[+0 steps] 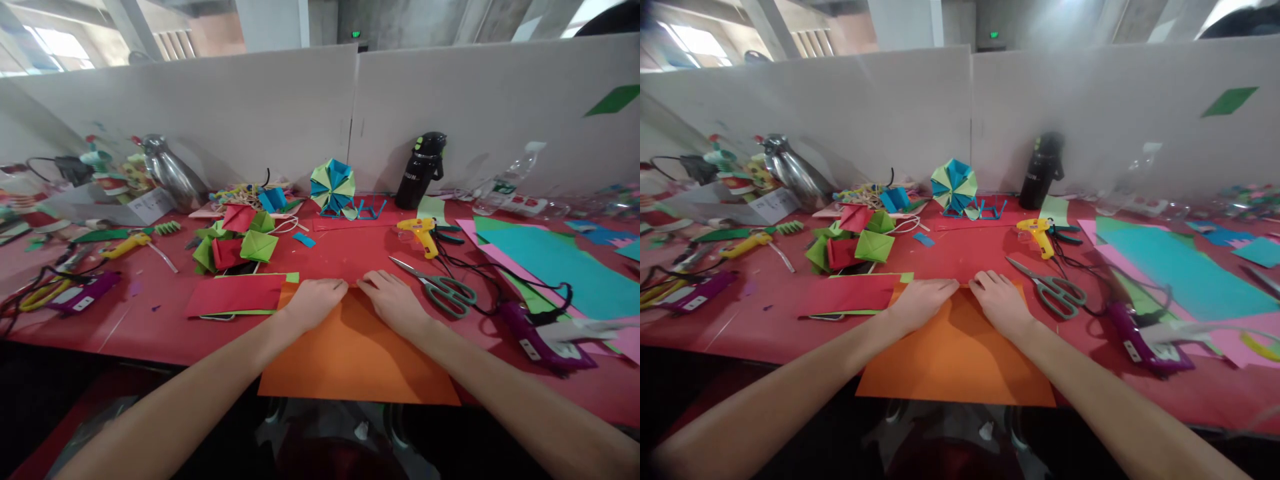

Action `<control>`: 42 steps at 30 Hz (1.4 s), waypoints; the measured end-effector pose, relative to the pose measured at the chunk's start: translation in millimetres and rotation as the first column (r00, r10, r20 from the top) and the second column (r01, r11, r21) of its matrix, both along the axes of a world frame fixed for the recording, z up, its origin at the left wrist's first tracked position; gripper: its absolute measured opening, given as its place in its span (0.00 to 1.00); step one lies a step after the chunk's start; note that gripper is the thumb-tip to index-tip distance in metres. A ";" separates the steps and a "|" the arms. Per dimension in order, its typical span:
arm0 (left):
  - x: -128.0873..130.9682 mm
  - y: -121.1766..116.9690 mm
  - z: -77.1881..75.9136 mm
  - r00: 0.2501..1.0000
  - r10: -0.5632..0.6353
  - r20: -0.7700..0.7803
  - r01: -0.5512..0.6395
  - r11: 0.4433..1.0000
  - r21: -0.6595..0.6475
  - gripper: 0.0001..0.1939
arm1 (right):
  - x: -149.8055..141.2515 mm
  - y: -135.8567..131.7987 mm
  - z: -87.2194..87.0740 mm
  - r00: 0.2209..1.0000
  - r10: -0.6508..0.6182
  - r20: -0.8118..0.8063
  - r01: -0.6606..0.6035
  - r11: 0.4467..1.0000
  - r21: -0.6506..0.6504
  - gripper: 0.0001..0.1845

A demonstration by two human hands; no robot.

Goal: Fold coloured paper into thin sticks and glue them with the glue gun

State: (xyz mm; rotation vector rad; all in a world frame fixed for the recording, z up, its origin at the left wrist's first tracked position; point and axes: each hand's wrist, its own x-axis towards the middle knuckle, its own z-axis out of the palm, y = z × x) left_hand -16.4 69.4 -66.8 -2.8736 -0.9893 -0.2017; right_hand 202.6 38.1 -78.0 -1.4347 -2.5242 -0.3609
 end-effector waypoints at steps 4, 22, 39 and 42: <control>1.6 -5.2 -5.6 0.999 -0.037 0.011 0.037 0.997 0.063 0.18 | -3.4 -6.3 -6.7 1.000 -0.012 -0.027 0.011 1.000 -0.026 0.24; 1.9 -12.1 1.5 0.999 0.024 0.031 -0.023 0.999 -0.040 0.16 | -18.3 -27.5 -9.2 0.991 -0.029 -0.130 0.016 0.995 -0.102 0.24; 6.4 -40.7 1.5 0.991 0.132 -0.008 -0.132 0.987 -0.091 0.30 | -14.4 -35.6 -6.7 0.986 -0.108 -0.124 0.081 0.975 -0.208 0.30; 2.3 -41.6 1.5 0.990 0.138 -0.011 -0.139 0.987 -0.076 0.31 | -3.1 -40.6 -3.7 0.981 -0.154 -0.119 0.118 0.958 -0.262 0.37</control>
